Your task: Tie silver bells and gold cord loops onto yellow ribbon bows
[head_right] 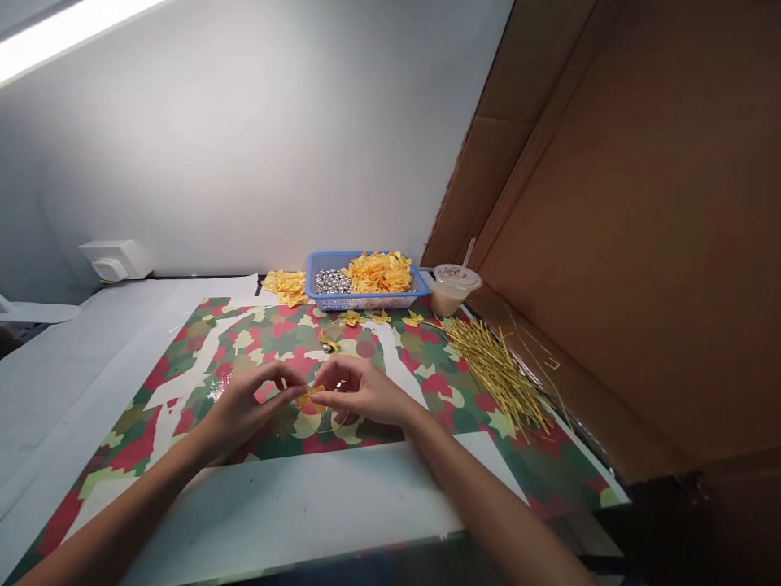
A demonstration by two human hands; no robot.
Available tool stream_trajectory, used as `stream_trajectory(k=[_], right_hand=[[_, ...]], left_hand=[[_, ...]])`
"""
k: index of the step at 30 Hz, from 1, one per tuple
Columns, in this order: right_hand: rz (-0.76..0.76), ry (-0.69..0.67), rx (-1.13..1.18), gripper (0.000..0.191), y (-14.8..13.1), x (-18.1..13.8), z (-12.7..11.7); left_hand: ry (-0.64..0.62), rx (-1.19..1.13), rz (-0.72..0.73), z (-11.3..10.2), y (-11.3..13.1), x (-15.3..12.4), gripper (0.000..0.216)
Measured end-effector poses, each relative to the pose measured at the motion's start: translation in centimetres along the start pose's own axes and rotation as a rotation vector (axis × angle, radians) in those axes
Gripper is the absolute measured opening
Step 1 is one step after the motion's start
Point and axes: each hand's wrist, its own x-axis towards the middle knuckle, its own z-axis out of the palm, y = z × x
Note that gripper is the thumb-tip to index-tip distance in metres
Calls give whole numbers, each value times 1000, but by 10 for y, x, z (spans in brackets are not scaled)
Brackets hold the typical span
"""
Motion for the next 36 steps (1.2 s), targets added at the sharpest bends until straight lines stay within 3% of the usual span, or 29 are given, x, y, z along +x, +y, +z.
stream_trajectory(k=[9, 11, 14, 16, 19, 23, 26, 30, 33, 36], right_hand=[[-33, 32, -7, 26, 3, 2, 1], [-100, 215, -14, 28, 5, 7, -5], [-199, 645, 20, 35, 11, 15, -22], [-223, 796, 45, 38, 15, 19, -36], [-232, 919, 75, 42, 18, 20, -50], [-230, 966, 96, 43, 18, 21, -52], [-230, 970, 101, 40, 17, 22, -48], [-222, 951, 103, 38, 15, 23, -45], [-219, 926, 103, 37, 14, 23, -44], [-212, 910, 104, 37, 14, 23, -43]], left_hand=[[13, 31, -25, 0, 1, 1, 13], [60, 43, -38, -2, 1, 2, 15], [164, 89, -89, -4, -2, 2, 17], [214, 123, -116, -5, -5, 3, 17], [250, 146, -123, -6, -9, 3, 17], [294, 169, -144, -8, -12, 3, 20], [408, 222, -225, -15, -15, 9, 21], [486, 293, -297, -35, -22, 36, 28], [483, 382, -330, -47, -34, 68, 29], [368, 487, -361, -50, -50, 98, 23]])
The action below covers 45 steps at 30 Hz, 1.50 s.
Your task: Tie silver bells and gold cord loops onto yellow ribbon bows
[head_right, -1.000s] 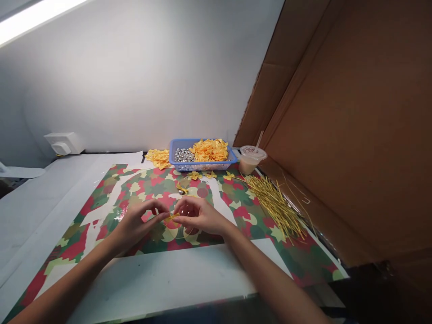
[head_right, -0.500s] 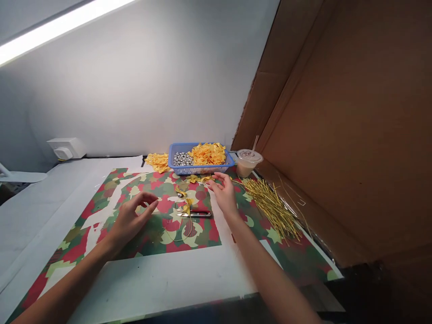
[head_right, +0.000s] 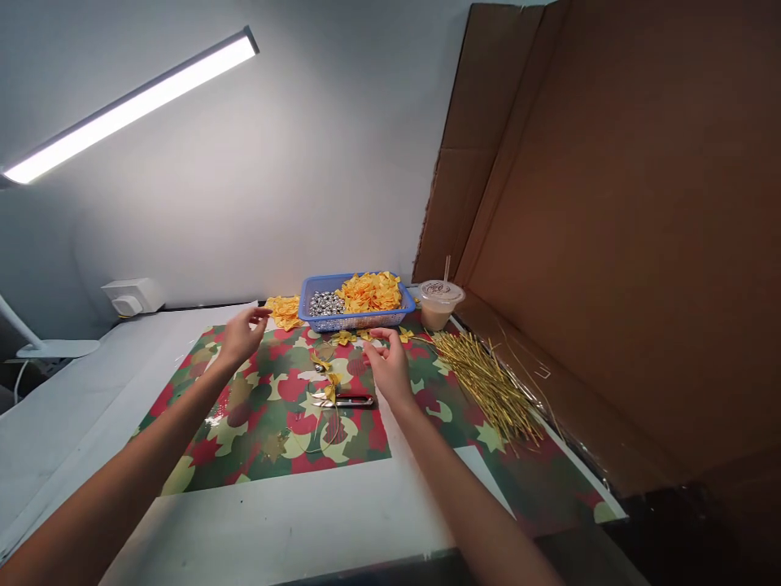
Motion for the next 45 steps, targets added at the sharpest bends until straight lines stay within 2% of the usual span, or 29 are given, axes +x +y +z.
stream_trajectory(k=[4, 9, 14, 21, 24, 28, 32, 35, 38, 42, 45], right_hand=[[7, -13, -9, 36, 1, 0, 1], [9, -22, -24, 34, 2, 1, 2], [5, -20, -31, 34, 2, 1, 2], [-11, -24, -43, 36, 5, 0, 4], [-9, -33, -45, 37, 7, 0, 4], [-11, -44, -55, 36, 6, -1, 4], [-11, -58, -61, 32, 4, -3, 4], [-3, -71, -58, 31, 3, -4, 5], [5, -83, -56, 31, 4, -5, 6], [3, -95, -64, 29, 6, -5, 5], [-5, -105, -78, 29, 6, -5, 5]], left_hand=[[-170, 154, 67, 18, -6, 18, 31], [-260, 271, 82, 24, -15, 21, 31], [-295, 269, 60, 11, -20, 15, 28], [-363, 99, 72, -19, -23, -7, 37], [-410, 45, 129, -22, -20, -19, 31], [-484, -7, 127, -23, -17, -36, 28], [-502, -49, 115, -29, -18, -47, 29], [-419, -56, 93, -29, -21, -45, 30], [-348, -64, 48, -21, -23, -37, 36], [-412, -92, -68, -7, -26, -23, 34], [-458, -111, -128, -5, -28, -18, 31]])
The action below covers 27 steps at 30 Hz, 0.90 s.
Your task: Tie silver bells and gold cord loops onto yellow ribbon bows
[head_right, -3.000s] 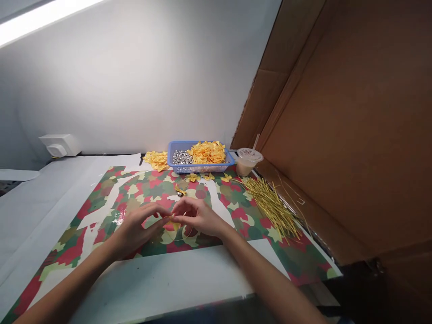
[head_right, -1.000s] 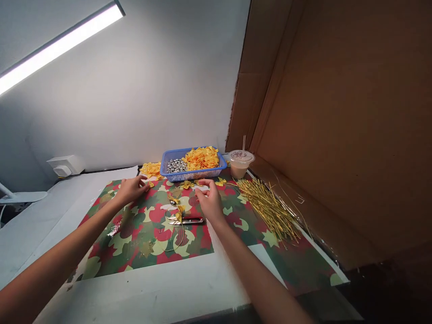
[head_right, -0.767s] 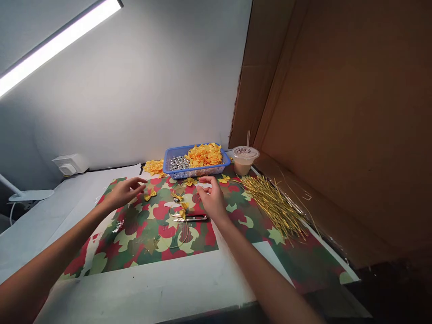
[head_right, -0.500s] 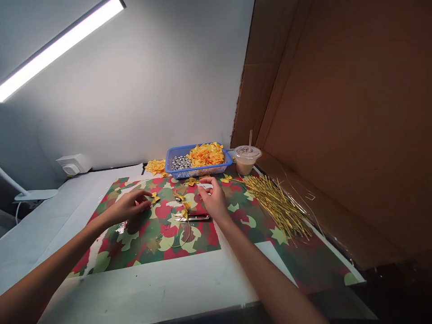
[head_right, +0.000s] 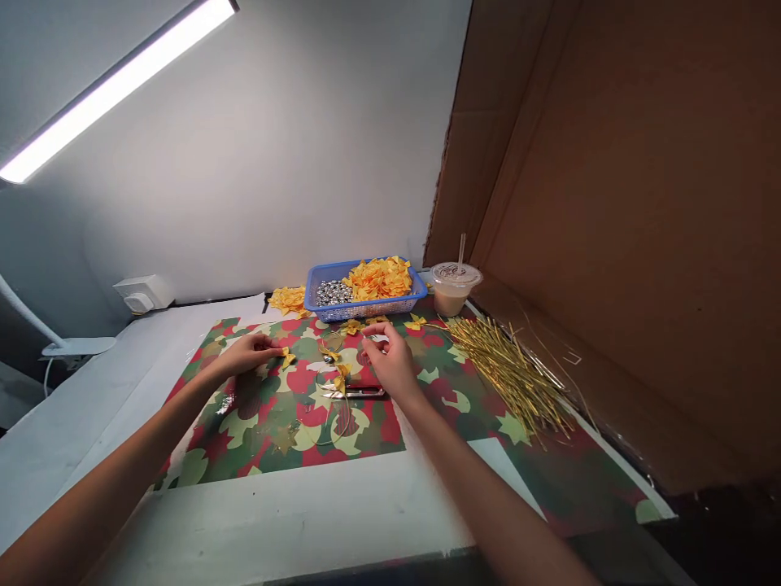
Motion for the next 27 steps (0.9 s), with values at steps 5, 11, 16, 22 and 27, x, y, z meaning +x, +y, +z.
stream_trajectory(k=[5, 11, 16, 22, 27], right_hand=[[-19, -20, -25, 26, -2, -3, 1], [-82, -105, -94, 18, -5, -12, 5], [-152, -224, -181, 13, -16, -24, 7], [-527, -555, -662, 8, -25, -46, 12], [-570, -618, -807, 11, -9, -58, 23]], left_hand=[[-41, -37, 5, -1, -2, -14, 31], [-20, -51, 51, 9, -3, -43, 28], [-11, -77, 113, 22, 2, -67, 28], [-1, -105, 179, 40, 4, -90, 21], [17, -87, 275, 47, 3, -95, 17]])
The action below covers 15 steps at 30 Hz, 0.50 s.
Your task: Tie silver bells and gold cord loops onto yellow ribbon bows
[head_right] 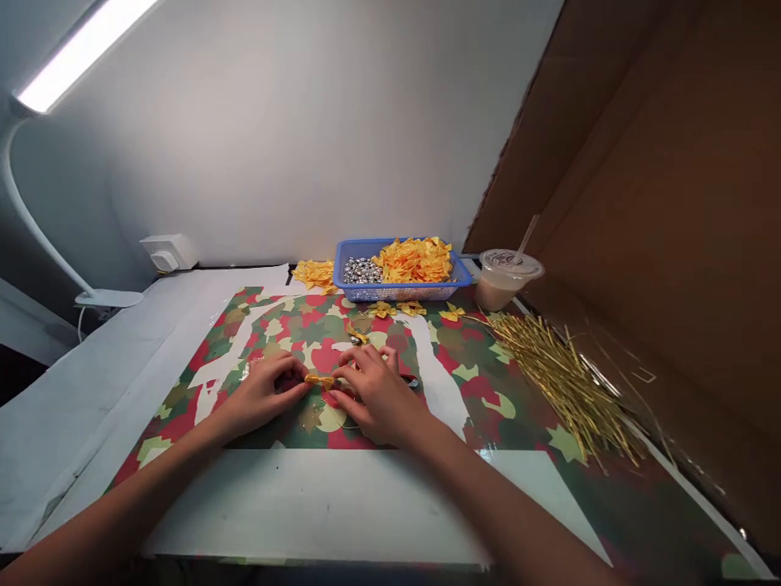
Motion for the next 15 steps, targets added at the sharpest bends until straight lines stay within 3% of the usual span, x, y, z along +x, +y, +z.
stream_trajectory(k=[5, 11, 15], right_hand=[[26, 62, 89, 12, 0, 0, 4], [171, 93, 528, 23, -6, 0, -14], [216, 84, 642, 31, -8, 1, -17]], left_hand=[[-80, -243, -19, 2, 6, -2, 19], [-96, -568, -122, -3, 17, -5, 21], [-101, -646, -154, -6, 22, -7, 23]])
